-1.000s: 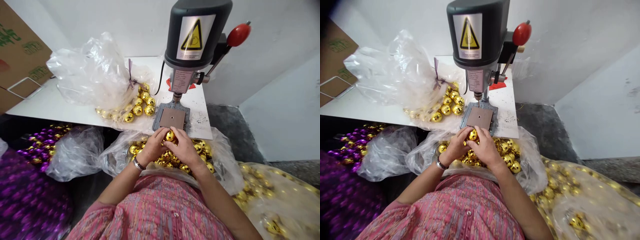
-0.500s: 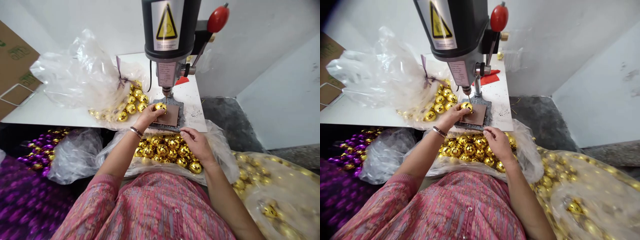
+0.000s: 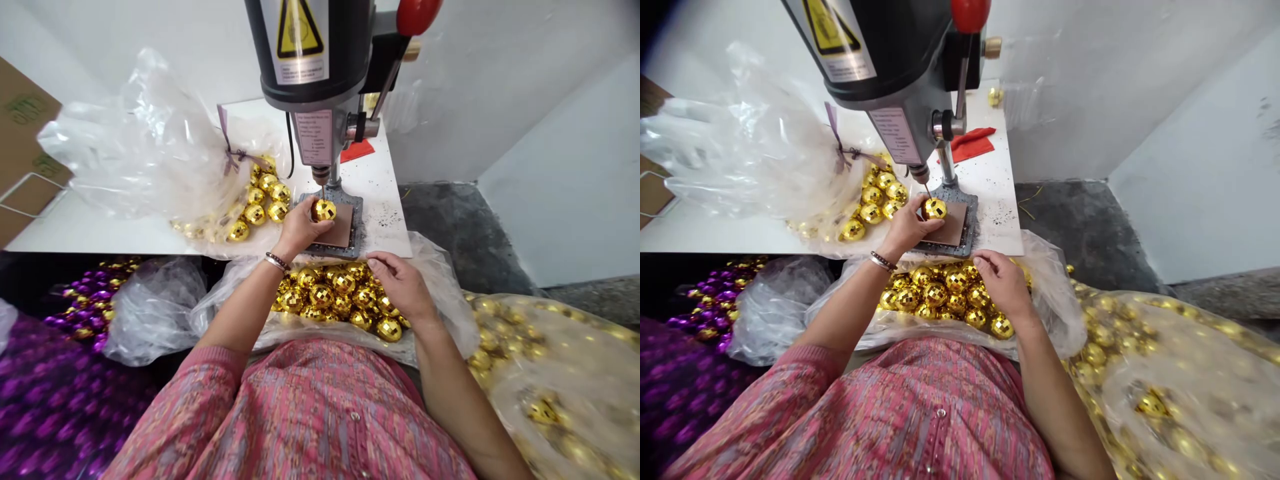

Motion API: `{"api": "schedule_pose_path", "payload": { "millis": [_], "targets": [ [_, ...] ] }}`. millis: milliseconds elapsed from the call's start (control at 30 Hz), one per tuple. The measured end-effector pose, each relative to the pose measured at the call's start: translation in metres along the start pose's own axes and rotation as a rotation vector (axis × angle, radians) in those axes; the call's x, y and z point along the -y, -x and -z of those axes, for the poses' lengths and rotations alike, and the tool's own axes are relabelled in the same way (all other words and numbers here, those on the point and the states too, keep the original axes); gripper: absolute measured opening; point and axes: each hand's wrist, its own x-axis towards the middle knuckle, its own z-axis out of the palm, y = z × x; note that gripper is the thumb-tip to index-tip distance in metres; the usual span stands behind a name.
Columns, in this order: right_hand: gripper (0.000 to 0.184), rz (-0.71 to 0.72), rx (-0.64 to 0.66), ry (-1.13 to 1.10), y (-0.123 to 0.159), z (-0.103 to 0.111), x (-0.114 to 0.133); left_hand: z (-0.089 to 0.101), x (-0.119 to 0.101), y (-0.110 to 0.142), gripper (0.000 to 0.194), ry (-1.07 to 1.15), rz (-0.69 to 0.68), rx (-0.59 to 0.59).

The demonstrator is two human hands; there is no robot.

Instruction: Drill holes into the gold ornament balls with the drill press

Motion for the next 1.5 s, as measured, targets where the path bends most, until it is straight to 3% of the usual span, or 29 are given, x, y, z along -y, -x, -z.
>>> {"api": "schedule_pose_path", "payload": {
  "millis": [167,300,500,633,833,1033,1167,1267,1400,1500],
  "targets": [
    [0.043,0.030,0.008,0.027,0.001,0.000,-0.001,-0.001,0.007,-0.002,0.053,-0.013,-0.008,0.027],
    [0.039,0.108,0.010,0.073,-0.009,-0.007,0.013,-0.004,0.007,-0.003,0.063,-0.049,-0.034,0.059],
    [0.044,0.198,-0.022,0.195,-0.075,-0.036,0.047,-0.011,0.009,0.002,0.067,0.006,0.010,0.042],
    [0.042,0.220,0.059,0.267,-0.109,-0.052,0.059,-0.010,0.009,0.005,0.063,0.014,0.016,0.038],
    [0.034,0.212,0.082,0.305,-0.111,-0.052,0.062,0.002,0.013,0.000,0.059,0.121,-0.107,0.209],
    [0.037,0.164,0.067,0.301,-0.115,-0.052,0.065,0.000,0.017,-0.004,0.058,0.191,-0.081,0.177],
    [0.033,0.206,0.015,0.248,-0.119,-0.035,0.063,-0.001,0.015,-0.003,0.055,0.212,-0.057,0.175],
    [0.039,0.207,-0.166,0.176,-0.122,-0.002,0.074,0.001,0.013,-0.003,0.055,0.222,-0.005,0.206],
    [0.060,0.253,-0.539,0.080,-0.124,0.046,0.128,0.000,0.014,-0.003,0.055,0.217,0.001,0.209],
    [0.065,0.393,-0.598,0.119,-0.126,0.065,0.185,-0.003,0.017,-0.003,0.056,0.215,-0.001,0.198]
  ]
}}
